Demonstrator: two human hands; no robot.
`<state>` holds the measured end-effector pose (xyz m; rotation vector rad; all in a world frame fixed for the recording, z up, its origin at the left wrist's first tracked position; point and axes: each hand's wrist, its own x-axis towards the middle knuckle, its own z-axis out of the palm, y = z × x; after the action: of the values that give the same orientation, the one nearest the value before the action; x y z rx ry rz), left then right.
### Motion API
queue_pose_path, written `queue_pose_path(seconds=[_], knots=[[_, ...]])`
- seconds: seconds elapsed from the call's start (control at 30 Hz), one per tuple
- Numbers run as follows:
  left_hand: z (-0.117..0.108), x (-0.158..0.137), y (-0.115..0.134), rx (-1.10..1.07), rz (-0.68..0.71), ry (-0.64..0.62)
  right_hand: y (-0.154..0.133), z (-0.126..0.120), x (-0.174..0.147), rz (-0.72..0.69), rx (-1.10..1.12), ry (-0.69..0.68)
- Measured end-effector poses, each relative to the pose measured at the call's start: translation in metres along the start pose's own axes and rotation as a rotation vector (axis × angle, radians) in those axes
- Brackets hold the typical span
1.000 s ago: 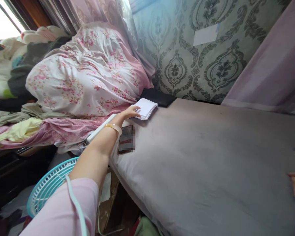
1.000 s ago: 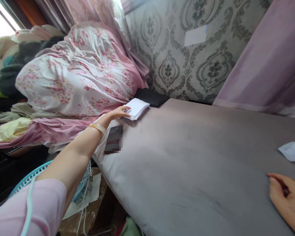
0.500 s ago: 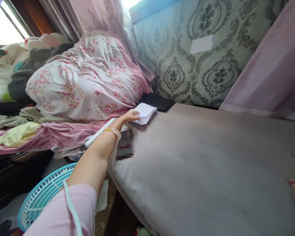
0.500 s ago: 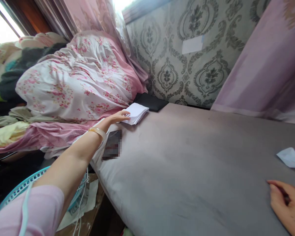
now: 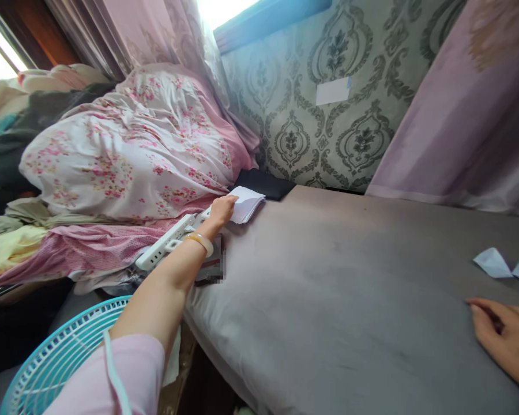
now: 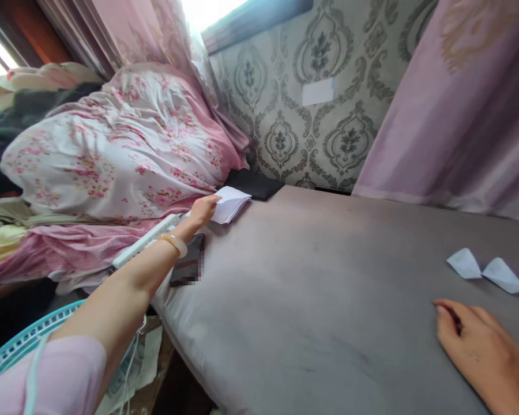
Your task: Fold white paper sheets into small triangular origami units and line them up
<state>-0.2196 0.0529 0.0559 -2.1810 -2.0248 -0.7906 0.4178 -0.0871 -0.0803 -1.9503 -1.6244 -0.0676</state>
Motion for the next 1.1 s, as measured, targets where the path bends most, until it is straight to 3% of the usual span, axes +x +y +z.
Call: queue_pose_path(seconds=[0.13,0.2,0.27,0.37,0.47,0.7,0.83,0.97,1.1], knots=[[-0.016,0.009,0.032,-0.033,0.072,0.19,-0.019,-0.016,-0.009,-0.013,-0.111,-0.061],[-0.021,0.013,0.055,-0.197,0.103,0.308,-0.025,-0.019,-0.011,-0.03,-0.121,-0.065],[-0.024,0.013,0.083,-0.446,0.059,0.337,-0.03,-0.019,-0.012,-0.051,-0.124,-0.058],[-0.022,0.002,0.127,-0.968,-0.086,0.214,-0.038,-0.02,-0.014,-0.051,-0.103,-0.045],[-0.013,-0.025,0.17,-1.241,-0.241,-0.012,-0.051,-0.029,-0.018,-0.042,-0.043,-0.021],[0.03,-0.114,0.238,-1.424,-0.696,-0.28,-0.094,-0.056,-0.034,-0.135,0.101,0.055],[0.041,-0.156,0.264,-1.553,-0.939,-0.4,-0.131,-0.061,-0.054,-0.264,0.189,-0.095],[0.035,-0.18,0.285,-1.609,-1.016,-0.39,-0.162,-0.06,-0.074,-0.507,0.217,-0.24],[0.025,-0.199,0.301,-1.66,-1.042,-0.448,-0.171,-0.053,-0.081,-0.542,0.266,-0.246]])
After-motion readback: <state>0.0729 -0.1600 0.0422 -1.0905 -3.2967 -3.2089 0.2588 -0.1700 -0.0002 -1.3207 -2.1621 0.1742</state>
